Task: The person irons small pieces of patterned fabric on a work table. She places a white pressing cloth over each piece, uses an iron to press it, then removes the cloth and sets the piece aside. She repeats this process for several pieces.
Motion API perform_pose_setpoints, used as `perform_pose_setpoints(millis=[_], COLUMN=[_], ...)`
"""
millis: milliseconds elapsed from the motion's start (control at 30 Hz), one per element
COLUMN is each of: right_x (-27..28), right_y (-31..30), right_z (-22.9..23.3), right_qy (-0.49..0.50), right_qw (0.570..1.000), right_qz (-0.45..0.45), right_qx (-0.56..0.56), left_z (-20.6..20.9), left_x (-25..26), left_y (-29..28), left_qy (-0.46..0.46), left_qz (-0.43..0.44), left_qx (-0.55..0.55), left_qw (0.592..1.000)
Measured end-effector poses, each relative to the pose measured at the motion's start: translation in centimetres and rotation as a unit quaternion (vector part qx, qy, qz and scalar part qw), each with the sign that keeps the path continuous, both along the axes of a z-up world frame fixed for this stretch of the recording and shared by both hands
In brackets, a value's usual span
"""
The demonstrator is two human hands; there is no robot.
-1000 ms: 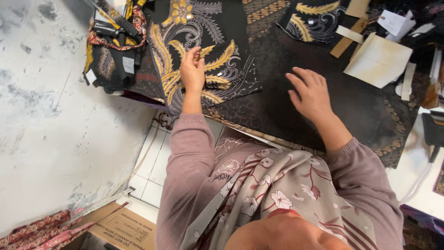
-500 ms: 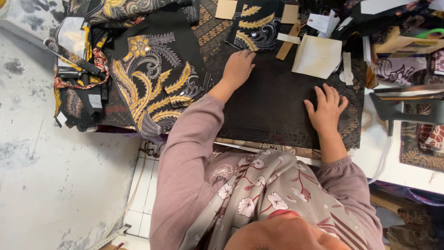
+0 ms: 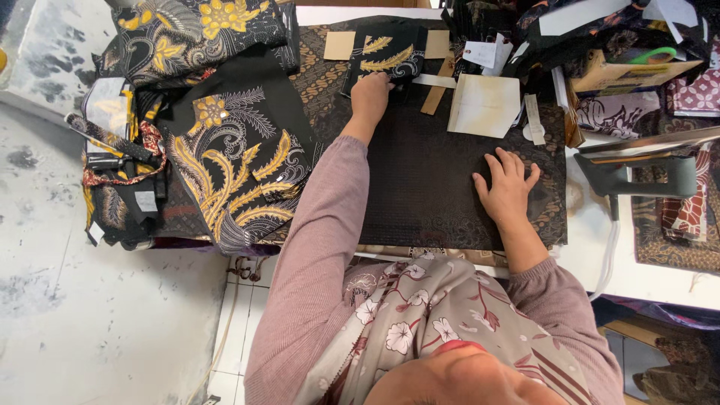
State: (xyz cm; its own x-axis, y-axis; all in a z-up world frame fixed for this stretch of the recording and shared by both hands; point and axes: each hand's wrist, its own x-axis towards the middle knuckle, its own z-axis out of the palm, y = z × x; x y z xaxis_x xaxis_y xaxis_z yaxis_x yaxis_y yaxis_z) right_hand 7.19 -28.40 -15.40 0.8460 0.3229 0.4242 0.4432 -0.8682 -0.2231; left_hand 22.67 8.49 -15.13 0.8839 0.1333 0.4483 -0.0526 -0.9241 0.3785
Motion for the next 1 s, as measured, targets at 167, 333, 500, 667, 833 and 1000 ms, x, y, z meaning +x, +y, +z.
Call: perform_pose_setpoints(millis=[167,333,500,667,833,1000], right_x=[-0.2,0.0,-0.2,0.0,-0.1,-0.2], right_y=[-0.1,0.0,-0.1,-0.1,0.0,-0.1], right_z=[0.1,0.2,0.2,0.4,0.4,0.6], right_qy=[0.001,0.003,0.005,0.005,0.012,0.018], right_qw=[1.0,1.0,1.0,1.0,1.0,0.999], right_qz=[-0.003,-0.005,-0.001,-0.001,-0.003,0.001], right_qx=[0.007,0.007,0.009,0.016,0.019,0.027], left_z=[2.4,1.9,0.6,0.1,-0.3,-0.9], left_x=[-0.6,0.0,0.6,1.0,3.2,1.1], left_y=[0.2,1.1,2.0,1.7,1.8,-0.1], left_qy=[0.084,0.102,0.047,0.122,-0.049,-0.164], left_qz=[0.057,0.027,0.007,0.036,0.108,-0.024], left_qx=[-0.077,-0.129,-0.128,-0.155,-0.328,-0.834], left_qw=[0.992,0.986,0.991,0.98,0.937,0.527])
